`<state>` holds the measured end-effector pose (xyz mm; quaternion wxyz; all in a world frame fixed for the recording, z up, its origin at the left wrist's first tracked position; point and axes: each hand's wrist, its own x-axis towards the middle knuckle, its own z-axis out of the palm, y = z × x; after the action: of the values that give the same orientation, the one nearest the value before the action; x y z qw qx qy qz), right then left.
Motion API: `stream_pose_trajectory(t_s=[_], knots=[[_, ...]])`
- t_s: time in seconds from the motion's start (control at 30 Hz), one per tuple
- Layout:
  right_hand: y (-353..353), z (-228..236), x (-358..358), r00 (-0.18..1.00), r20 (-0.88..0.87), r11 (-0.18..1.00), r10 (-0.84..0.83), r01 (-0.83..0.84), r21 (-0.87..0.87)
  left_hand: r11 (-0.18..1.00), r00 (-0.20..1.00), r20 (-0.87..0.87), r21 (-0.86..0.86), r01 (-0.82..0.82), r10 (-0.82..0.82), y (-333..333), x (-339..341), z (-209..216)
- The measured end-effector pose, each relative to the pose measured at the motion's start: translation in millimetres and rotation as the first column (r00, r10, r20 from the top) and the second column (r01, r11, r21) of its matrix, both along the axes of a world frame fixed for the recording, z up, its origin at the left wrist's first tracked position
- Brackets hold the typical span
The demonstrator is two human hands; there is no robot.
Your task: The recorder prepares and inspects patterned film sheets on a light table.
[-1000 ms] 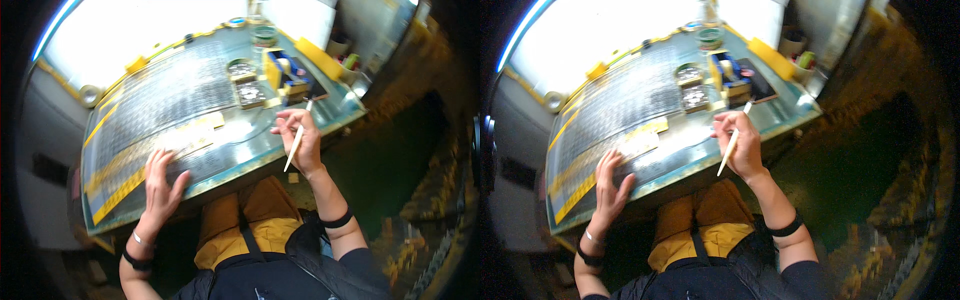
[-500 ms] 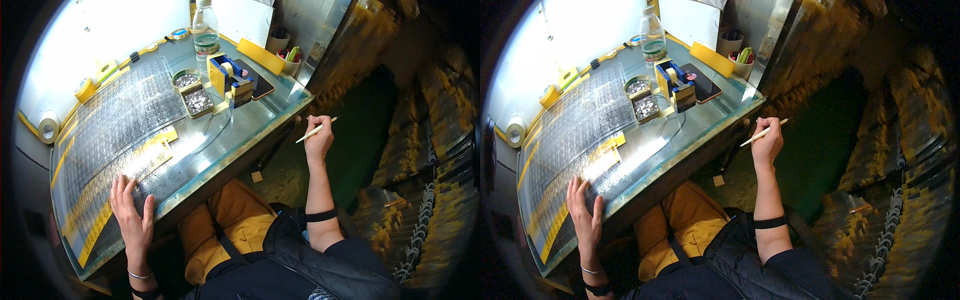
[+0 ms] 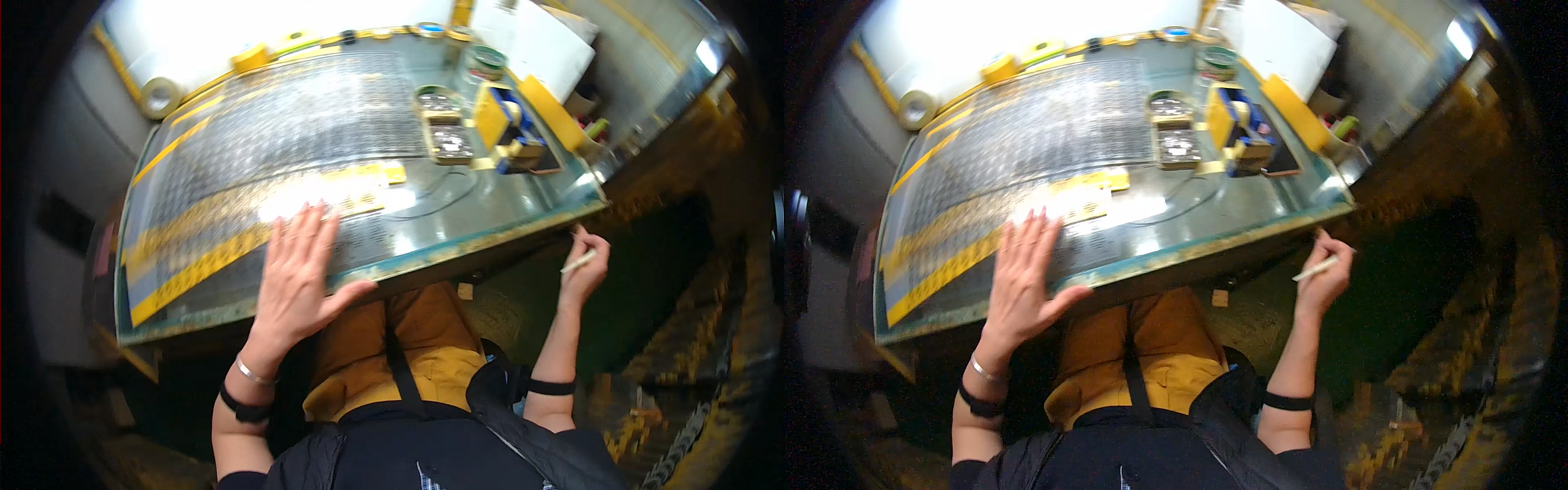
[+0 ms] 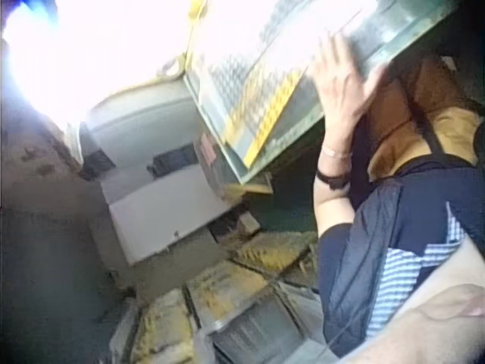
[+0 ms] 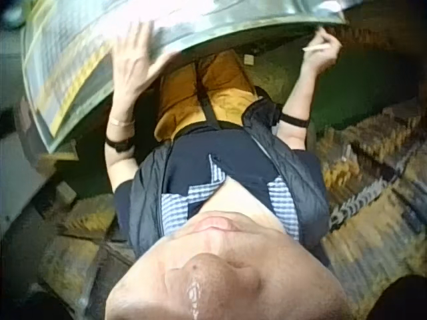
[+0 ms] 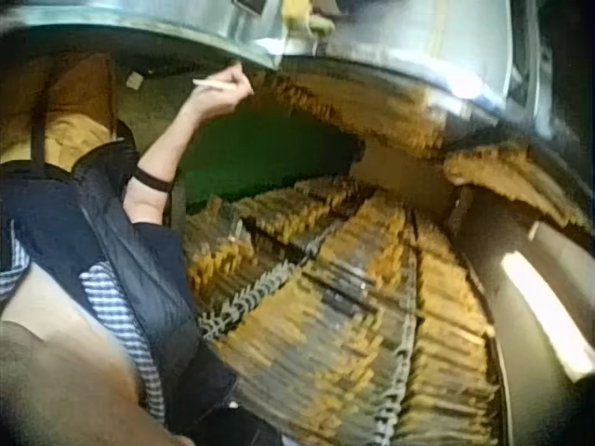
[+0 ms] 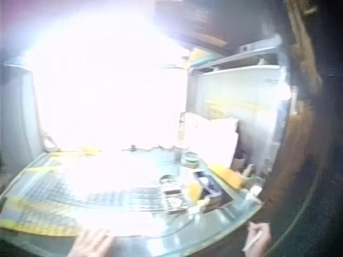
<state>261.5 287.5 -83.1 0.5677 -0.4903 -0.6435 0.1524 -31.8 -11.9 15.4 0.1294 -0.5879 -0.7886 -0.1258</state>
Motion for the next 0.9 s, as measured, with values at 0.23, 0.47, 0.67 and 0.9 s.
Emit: stream_pose_trajectory(t_s=[0.23, 0.47, 0.67, 0.9], knots=[[-44, 41, -43, 0.915, -0.233, 0.938, 0.329, -0.289, 0.193, 0.981, 0.987, 0.051, 0.13, 0.142, -0.15, -5, 3, -8], [-103, 70, -112, 0.612, -0.132, 0.624, 0.78, -0.775, 0.098, 0.922, 0.986, 0.042, 0.363, 0.133, -0.159, -53, 8, -6], [-111, 87, -157, 0.268, -0.467, 0.255, 0.843, -0.963, -0.093, 0.724, 0.888, 0.412, 0.674, -0.147, -0.203, -107, 12, 16], [-124, 82, -156, 0.206, 0.021, 0.206, 0.978, -0.978, -0.029, 0.667, 0.967, 0.207, 0.743, -0.057, -0.148, -94, 5, -1]])
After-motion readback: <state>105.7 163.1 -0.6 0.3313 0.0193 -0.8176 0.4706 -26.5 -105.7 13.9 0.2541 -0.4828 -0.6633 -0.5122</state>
